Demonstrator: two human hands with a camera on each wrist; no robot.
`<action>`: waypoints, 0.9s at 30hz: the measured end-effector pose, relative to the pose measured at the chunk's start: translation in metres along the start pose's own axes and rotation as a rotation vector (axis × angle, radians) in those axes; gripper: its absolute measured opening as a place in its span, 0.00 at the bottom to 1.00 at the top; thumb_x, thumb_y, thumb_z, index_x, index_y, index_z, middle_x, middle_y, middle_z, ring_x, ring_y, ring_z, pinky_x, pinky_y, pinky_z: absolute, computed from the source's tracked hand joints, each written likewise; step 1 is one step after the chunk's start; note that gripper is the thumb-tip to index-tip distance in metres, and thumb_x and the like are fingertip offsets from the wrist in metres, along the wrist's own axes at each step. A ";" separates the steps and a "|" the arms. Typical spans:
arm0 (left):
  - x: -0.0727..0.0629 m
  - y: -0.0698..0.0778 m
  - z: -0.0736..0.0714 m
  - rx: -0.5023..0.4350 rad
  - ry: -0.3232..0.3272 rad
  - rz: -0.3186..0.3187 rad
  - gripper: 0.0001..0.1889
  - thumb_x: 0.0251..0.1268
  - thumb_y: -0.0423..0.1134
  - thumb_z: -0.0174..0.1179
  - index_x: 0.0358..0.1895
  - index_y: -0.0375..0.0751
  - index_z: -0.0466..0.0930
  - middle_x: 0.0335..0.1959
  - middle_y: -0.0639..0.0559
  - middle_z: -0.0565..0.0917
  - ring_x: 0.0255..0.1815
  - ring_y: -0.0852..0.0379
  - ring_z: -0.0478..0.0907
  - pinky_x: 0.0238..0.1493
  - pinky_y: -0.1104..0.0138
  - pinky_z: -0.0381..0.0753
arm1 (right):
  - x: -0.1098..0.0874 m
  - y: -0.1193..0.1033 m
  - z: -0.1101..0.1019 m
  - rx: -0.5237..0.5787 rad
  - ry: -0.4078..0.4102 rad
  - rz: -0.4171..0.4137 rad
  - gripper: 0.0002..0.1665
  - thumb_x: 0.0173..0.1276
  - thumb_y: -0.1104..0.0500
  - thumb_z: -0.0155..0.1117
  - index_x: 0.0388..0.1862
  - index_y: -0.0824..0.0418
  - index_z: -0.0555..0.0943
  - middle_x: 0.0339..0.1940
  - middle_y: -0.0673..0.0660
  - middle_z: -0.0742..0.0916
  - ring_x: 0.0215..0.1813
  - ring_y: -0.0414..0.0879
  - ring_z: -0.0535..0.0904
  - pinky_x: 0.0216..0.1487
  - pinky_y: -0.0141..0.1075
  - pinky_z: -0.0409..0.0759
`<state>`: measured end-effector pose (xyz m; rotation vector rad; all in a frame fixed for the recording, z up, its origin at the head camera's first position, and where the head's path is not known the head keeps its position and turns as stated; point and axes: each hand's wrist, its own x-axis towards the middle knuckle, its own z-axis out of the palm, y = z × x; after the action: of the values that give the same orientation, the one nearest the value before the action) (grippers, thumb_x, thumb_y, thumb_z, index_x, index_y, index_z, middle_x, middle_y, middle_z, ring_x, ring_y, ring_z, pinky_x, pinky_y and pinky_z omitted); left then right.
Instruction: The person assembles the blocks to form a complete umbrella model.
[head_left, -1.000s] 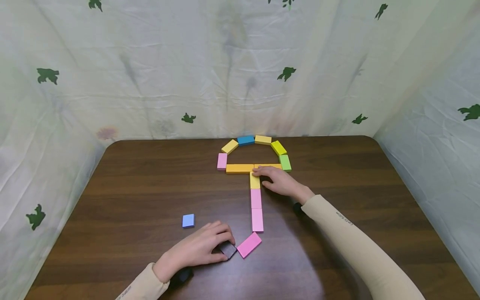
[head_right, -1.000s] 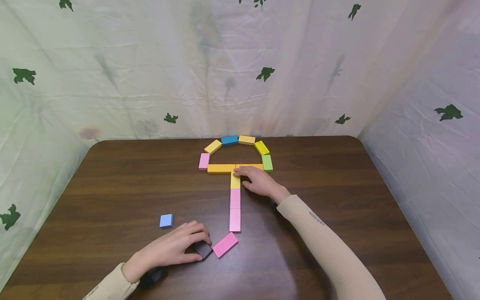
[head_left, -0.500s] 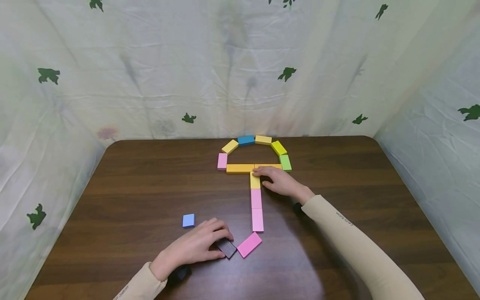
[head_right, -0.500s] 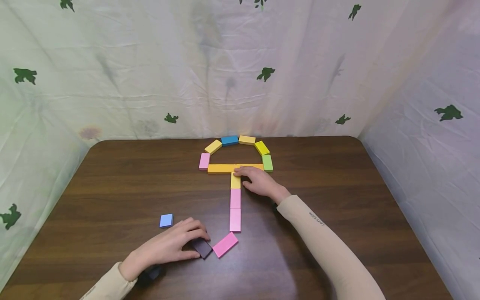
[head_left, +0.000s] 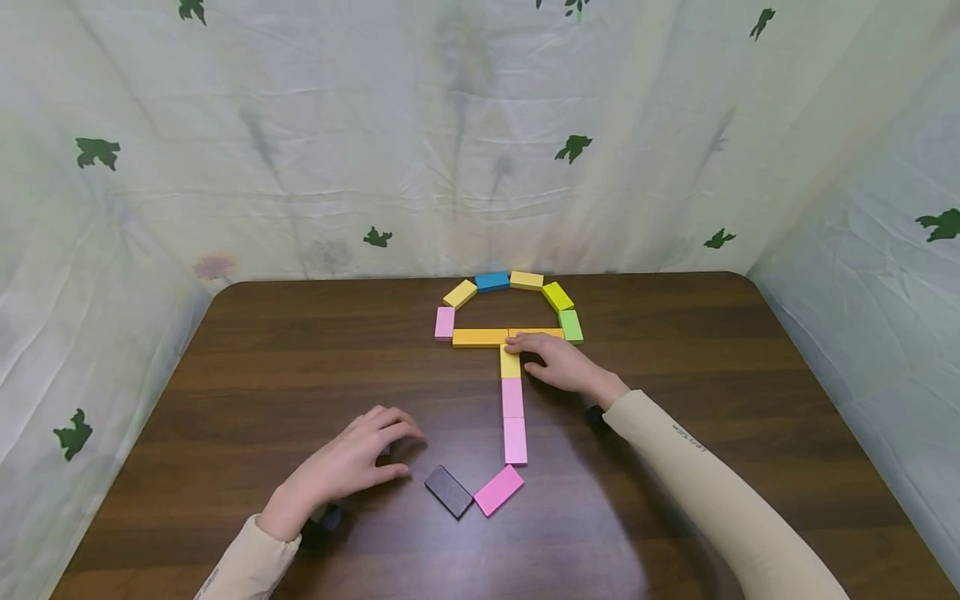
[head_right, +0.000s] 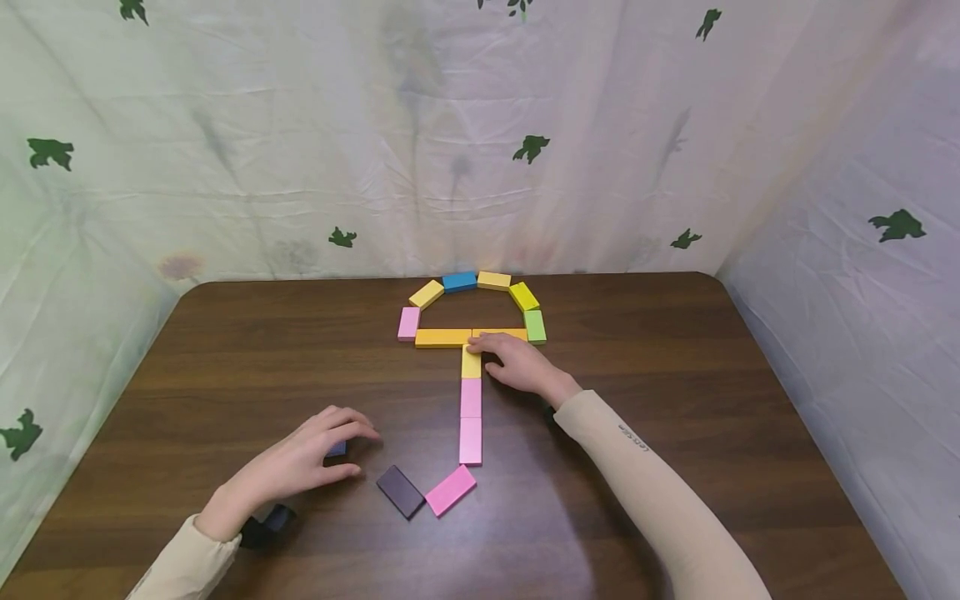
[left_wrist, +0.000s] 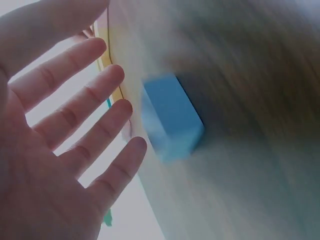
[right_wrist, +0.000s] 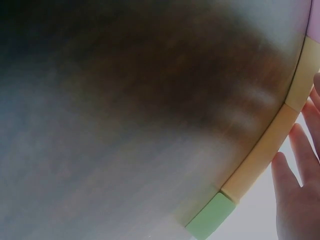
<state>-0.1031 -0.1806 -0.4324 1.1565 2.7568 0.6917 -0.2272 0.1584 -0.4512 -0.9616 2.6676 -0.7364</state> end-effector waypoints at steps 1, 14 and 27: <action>-0.002 -0.003 -0.001 -0.001 0.001 -0.012 0.20 0.53 0.39 0.71 0.51 0.45 0.80 0.47 0.58 0.76 0.49 0.56 0.70 0.49 0.55 0.71 | 0.000 0.000 0.000 0.001 0.000 -0.001 0.25 0.68 0.66 0.59 0.64 0.61 0.75 0.68 0.54 0.73 0.71 0.49 0.63 0.69 0.44 0.60; -0.013 -0.021 -0.004 -0.005 -0.008 -0.133 0.19 0.56 0.35 0.68 0.52 0.43 0.80 0.47 0.54 0.76 0.49 0.52 0.71 0.51 0.52 0.72 | 0.001 0.001 0.000 0.002 0.003 0.001 0.24 0.68 0.66 0.59 0.64 0.60 0.75 0.68 0.54 0.73 0.70 0.49 0.64 0.68 0.45 0.60; -0.012 -0.020 0.001 -0.050 0.012 -0.098 0.14 0.59 0.34 0.66 0.48 0.44 0.81 0.41 0.57 0.74 0.42 0.60 0.72 0.44 0.63 0.76 | 0.001 0.003 0.001 -0.004 0.009 -0.011 0.24 0.68 0.66 0.59 0.64 0.61 0.75 0.68 0.53 0.73 0.70 0.49 0.64 0.68 0.44 0.60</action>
<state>-0.1081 -0.2007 -0.4430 1.0030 2.7675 0.7537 -0.2288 0.1592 -0.4536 -0.9767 2.6748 -0.7392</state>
